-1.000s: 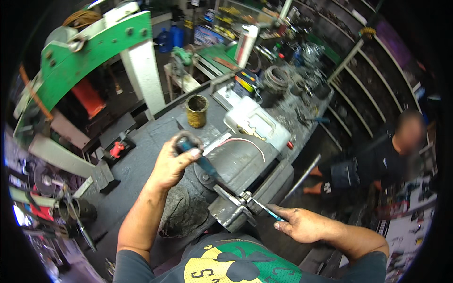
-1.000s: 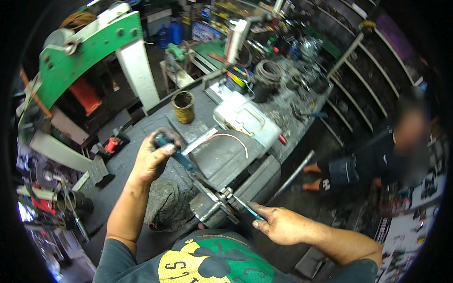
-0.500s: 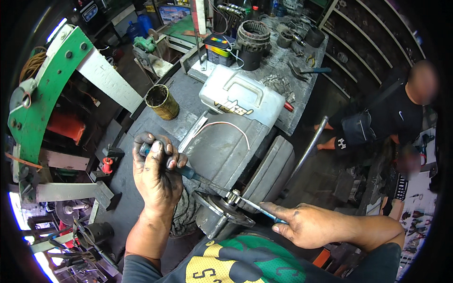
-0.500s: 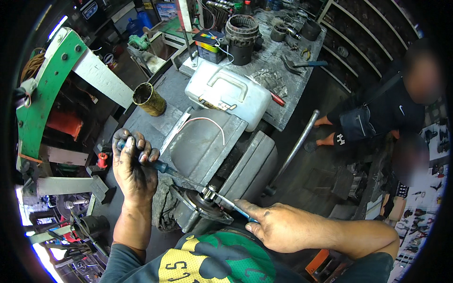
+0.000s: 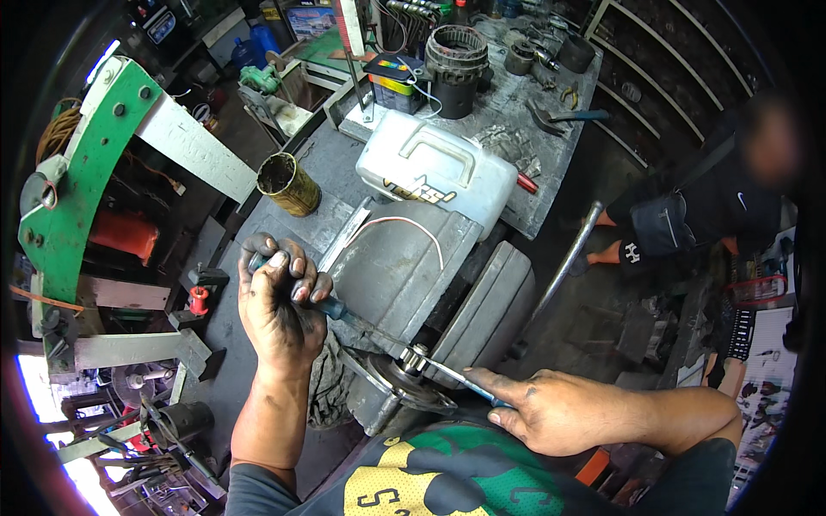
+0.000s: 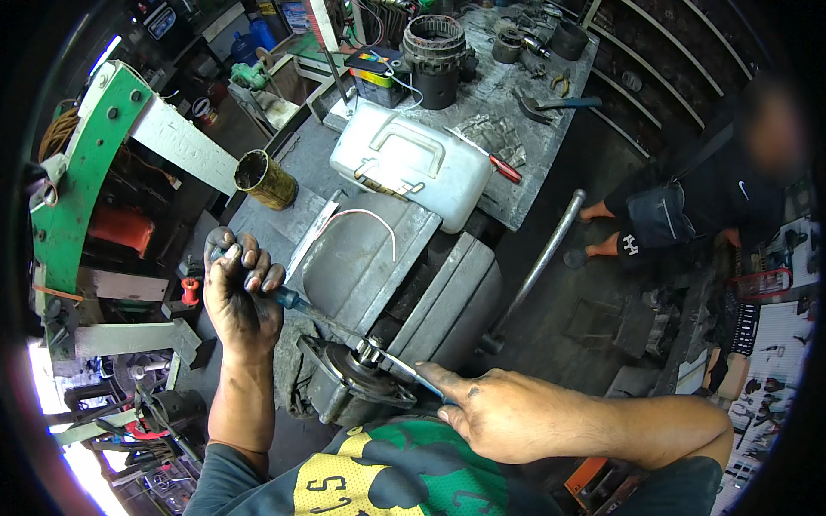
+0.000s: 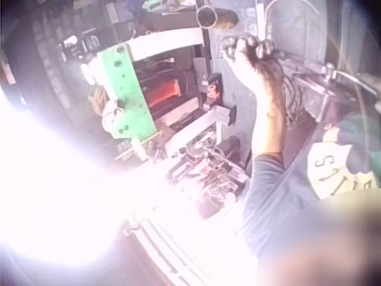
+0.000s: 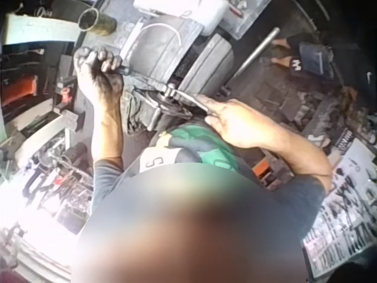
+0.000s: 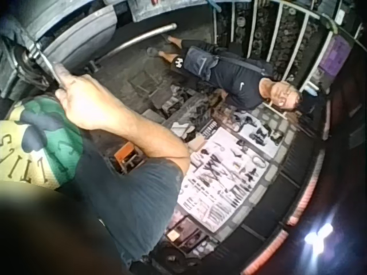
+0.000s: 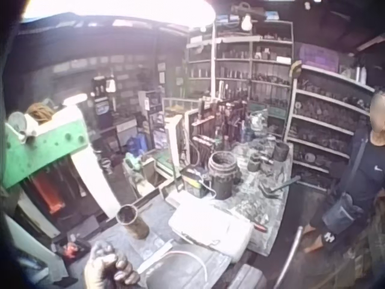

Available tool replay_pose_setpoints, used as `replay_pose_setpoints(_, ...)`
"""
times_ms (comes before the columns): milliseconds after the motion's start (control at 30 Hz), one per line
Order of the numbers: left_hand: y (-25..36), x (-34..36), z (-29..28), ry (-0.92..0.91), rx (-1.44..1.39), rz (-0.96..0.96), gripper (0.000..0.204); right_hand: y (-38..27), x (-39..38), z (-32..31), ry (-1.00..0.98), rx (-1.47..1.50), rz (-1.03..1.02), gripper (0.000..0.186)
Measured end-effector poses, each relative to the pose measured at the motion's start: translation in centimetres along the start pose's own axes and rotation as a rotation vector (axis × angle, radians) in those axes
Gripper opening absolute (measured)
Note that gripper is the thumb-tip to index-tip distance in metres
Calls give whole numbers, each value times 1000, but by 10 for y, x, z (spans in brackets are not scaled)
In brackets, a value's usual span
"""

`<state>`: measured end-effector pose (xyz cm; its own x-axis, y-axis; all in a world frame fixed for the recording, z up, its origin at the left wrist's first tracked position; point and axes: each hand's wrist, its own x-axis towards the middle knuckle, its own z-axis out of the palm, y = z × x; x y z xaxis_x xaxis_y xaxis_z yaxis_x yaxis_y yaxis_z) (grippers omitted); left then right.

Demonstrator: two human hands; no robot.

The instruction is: The person disassembles a motorcycle engine component on a workbench, using pliers and a hammer to remove parts. They then move to a motorcycle on a lift and attach a part to the underside of the vehicle.

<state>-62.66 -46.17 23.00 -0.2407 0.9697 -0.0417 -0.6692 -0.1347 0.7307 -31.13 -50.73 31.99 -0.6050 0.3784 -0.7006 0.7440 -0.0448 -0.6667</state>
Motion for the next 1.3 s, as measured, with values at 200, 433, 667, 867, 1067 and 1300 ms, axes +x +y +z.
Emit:
replay_pose_setpoints(200, -2, 18, 8, -85, -14, -105, 16, 6, 2, -2, 11, 6, -56, 67)
replay_pose_setpoints(433, -14, 11, 7, -145, -80, 15, 12, 12, 2, 0, 17, 0, -76, 66)
replay_pose_setpoints(667, -20, -7, -34, -119, -282, 197, 6, 21, 0, 10, 58, 53, -126, 71)
replay_pose_setpoints(867, -23, -2, -39, -153, -295, 169, 10, 26, -2, -21, -42, 41, -175, 66)
replay_pose_setpoints(1067, -28, 1, -40, -170, -336, 168, 10, 7, 1, -25, -60, 15, -85, 61)
replay_pose_setpoints(1300, -32, -2, -42, -195, -400, 187, 6, 1, -2, 27, 92, 233, 100, 62)
